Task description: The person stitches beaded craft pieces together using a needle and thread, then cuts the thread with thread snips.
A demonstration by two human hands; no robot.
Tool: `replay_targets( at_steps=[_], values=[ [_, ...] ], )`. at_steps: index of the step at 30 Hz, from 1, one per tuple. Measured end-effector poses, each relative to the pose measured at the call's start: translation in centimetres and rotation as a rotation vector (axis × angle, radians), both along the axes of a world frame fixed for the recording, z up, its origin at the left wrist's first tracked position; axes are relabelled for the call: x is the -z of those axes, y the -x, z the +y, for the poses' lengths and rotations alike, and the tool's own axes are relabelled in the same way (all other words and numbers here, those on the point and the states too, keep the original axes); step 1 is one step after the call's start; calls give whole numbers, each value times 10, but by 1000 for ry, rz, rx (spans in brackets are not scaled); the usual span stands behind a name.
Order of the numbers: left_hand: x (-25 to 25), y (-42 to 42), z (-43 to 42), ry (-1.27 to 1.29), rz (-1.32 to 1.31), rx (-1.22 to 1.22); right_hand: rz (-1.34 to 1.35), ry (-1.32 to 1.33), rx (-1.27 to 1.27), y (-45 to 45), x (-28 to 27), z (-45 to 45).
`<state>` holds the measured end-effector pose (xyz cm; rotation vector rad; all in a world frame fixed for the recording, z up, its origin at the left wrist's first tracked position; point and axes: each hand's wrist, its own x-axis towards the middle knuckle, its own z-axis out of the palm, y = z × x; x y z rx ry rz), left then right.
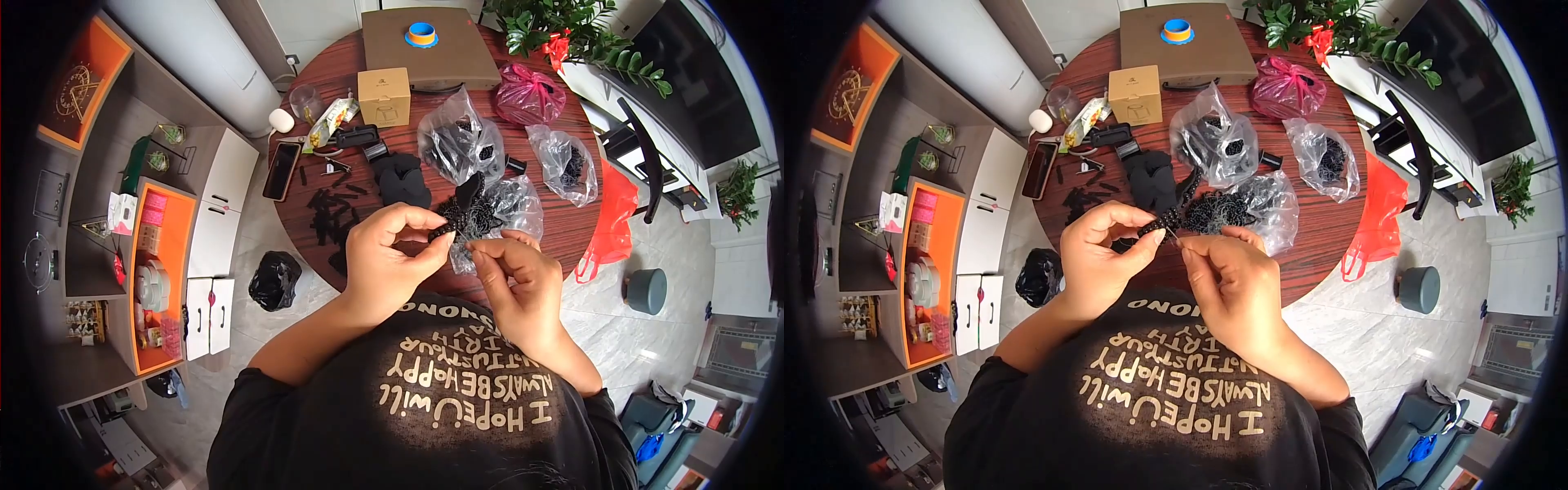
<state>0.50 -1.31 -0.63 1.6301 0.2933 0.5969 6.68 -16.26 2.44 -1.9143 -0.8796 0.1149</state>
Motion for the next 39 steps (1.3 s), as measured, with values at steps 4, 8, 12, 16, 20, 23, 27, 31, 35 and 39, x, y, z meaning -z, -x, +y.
replay_targets(
  at_steps=[4,8,12,16,20,23,27,31,35,39],
  values=[
    [-2,2,1,-71,19,37,42,34,-12,0,-3,0],
    [-4,0,4,-494,-130,46,256,13,63,5,-1,4],
    [-1,-3,4,-711,-245,49,559,-29,118,5,1,5],
    [0,-5,7,-825,-317,63,474,34,161,-2,-2,5],
    [0,-5,11,-935,-344,135,-474,298,211,-17,-8,0],
    [-1,-6,8,-861,-390,238,-206,216,-59,-26,-2,-4],
    [-3,-3,10,-569,-293,398,286,-82,-8,-35,15,-2],
    [-10,6,11,-78,-70,522,1071,-756,151,-57,18,-4],
    [-18,12,11,586,245,514,1376,-943,15,-82,39,-33],
    [-17,10,10,582,245,530,1759,-1113,-353,-84,44,-40]
  ],
)
